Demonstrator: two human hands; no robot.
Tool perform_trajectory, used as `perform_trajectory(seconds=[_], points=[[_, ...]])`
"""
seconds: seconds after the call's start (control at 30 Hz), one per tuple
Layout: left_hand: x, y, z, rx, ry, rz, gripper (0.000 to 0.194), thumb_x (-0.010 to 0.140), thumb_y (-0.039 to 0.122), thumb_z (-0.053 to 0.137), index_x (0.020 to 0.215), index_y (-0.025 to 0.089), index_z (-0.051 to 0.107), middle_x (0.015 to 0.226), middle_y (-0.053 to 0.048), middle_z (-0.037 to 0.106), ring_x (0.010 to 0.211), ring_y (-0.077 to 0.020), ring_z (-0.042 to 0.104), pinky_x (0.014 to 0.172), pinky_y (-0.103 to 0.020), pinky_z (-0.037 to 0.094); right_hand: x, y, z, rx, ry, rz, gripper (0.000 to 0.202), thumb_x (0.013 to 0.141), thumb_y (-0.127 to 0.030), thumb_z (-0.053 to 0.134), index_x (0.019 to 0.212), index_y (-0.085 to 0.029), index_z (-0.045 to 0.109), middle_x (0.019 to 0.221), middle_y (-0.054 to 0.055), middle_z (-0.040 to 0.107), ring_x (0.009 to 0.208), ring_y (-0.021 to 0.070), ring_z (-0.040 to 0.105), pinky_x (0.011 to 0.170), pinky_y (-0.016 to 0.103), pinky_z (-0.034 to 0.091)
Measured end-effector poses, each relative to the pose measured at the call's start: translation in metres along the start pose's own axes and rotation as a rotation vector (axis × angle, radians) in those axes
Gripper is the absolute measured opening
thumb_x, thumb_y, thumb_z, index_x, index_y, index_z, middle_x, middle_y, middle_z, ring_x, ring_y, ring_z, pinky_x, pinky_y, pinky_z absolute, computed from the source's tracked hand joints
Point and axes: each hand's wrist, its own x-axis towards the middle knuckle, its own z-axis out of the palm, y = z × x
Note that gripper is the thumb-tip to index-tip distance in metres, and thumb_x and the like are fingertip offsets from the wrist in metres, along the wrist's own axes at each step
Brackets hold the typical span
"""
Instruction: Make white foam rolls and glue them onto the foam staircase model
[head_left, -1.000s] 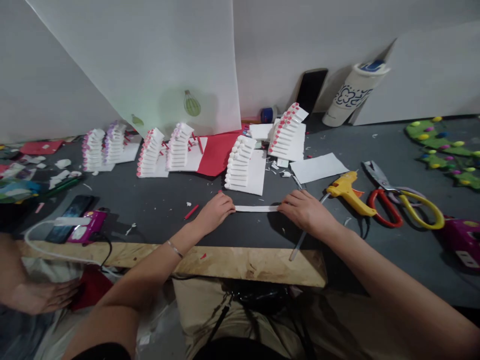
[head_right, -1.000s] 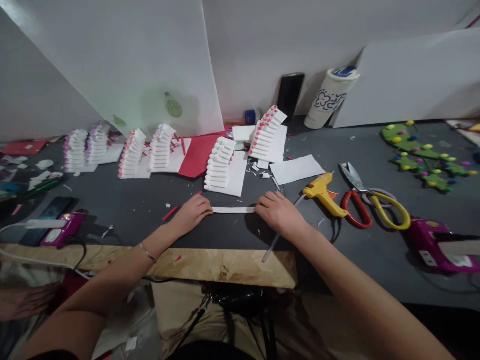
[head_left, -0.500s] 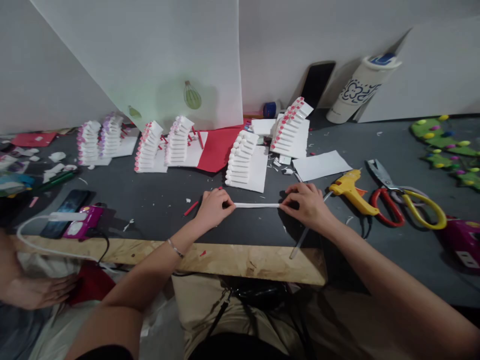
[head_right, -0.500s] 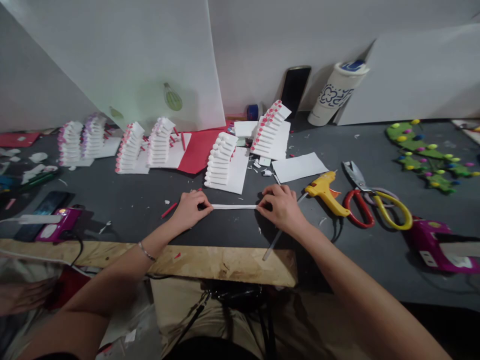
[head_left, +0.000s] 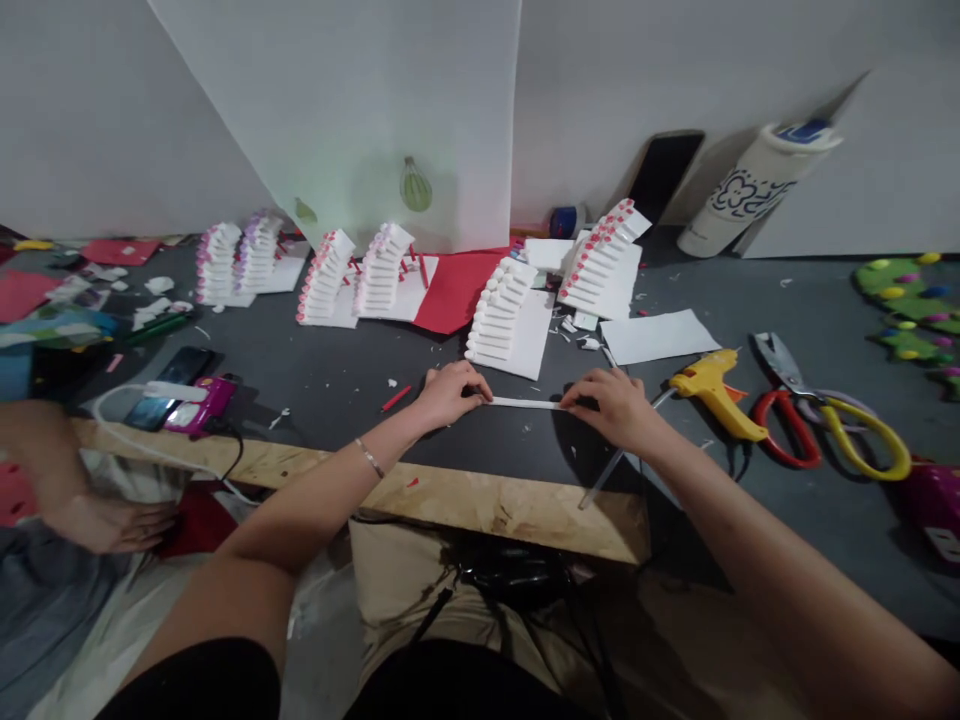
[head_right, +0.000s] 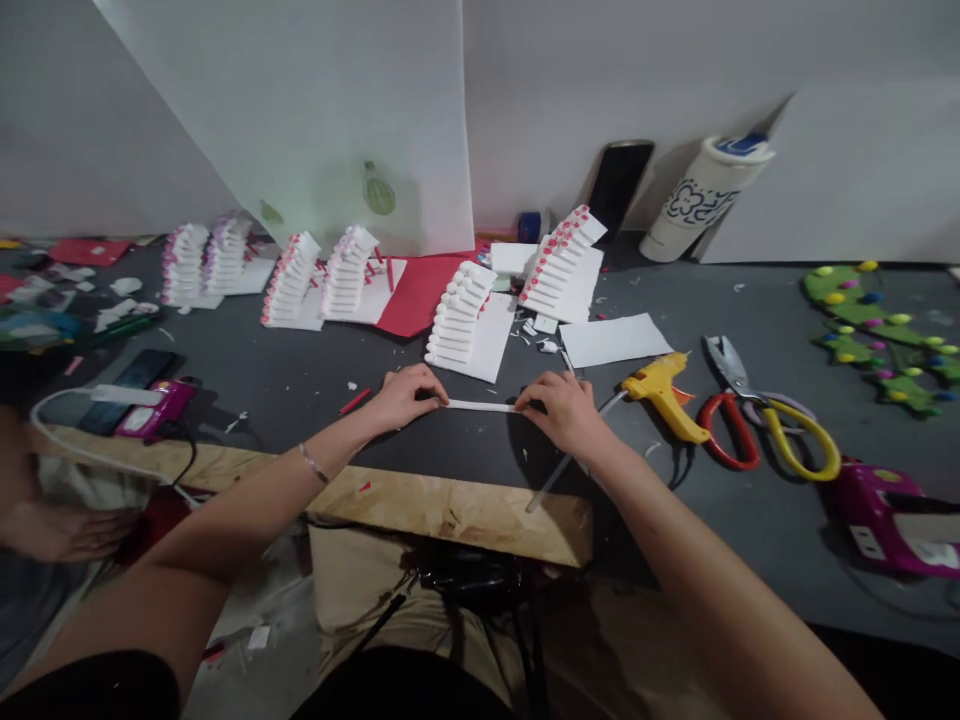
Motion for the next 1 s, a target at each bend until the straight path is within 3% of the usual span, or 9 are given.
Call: perform_trajectory(seconds=[0.13,0.23,0.33,0.47,0.8,1.0], points=[[-0.013,-0.001,0.003,0.102,0.042,0.071,0.019,0.084,0.017,0.058,0.085,0.028,0.075,0.091,-0.001,0.063,0.090,-0.0198,0.054,0.082,-0.039,0.030,-0.010,-0.015,-0.005,-0.074,0.048,-0.079,0.019,0.084,-0.014,0.056,0.081,-0.024,0.072,0.082,0.005,0.069,0.081,0.0217,0.051,0.073,0.035,0.028],[-0.019,0.003,0.002,0.229,0.111,0.174,0.019,0.084,0.016,0.059,0.088,0.027,0.074,0.094,-0.002,0.064,0.092,-0.0208,0.053,0.082,-0.040,0.029,-0.012,-0.027,-0.013,-0.201,0.059,-0.156,0.017,0.087,-0.018,0.056,0.084,-0.021,0.071,0.084,0.006,0.068,0.086,0.0233,0.050,0.076,0.036,0.028],[-0.017,0.010,0.002,0.366,0.165,0.300,0.009,0.084,0.026,0.063,0.084,0.022,0.071,0.097,-0.006,0.064,0.096,-0.0237,0.050,0.084,-0.043,0.027,-0.008,-0.034,-0.019,-0.334,0.063,-0.223,0.018,0.089,-0.024,0.056,0.080,-0.020,0.071,0.087,0.008,0.067,0.088,0.0245,0.048,0.077,0.038,0.028],[-0.007,0.015,0.003,0.462,0.143,0.399,0.015,0.086,0.030,0.063,0.079,0.018,0.066,0.089,-0.007,0.067,0.091,-0.0233,0.050,0.084,-0.043,0.026,-0.002,-0.038,-0.021,-0.400,0.070,-0.271,0.022,0.089,-0.020,0.054,0.073,-0.021,0.069,0.080,0.007,0.065,0.083,0.0240,0.048,0.075,0.037,0.028],[0.000,0.005,0.001,0.454,0.087,0.455,0.018,0.093,0.028,0.050,0.084,0.023,0.065,0.088,-0.004,0.071,0.088,-0.0213,0.052,0.084,-0.043,0.026,0.000,-0.026,-0.017,-0.366,-0.003,-0.303,0.023,0.092,-0.021,0.050,0.076,-0.018,0.066,0.073,0.007,0.063,0.079,0.0226,0.048,0.071,0.035,0.026],[0.006,0.018,0.002,0.515,0.082,0.466,0.026,0.092,0.037,0.052,0.077,0.019,0.064,0.083,-0.007,0.068,0.090,-0.0237,0.053,0.084,-0.043,0.027,0.003,-0.020,-0.015,-0.303,-0.013,-0.273,0.021,0.090,-0.024,0.053,0.075,-0.018,0.065,0.073,0.006,0.063,0.078,0.0215,0.050,0.071,0.034,0.029]])
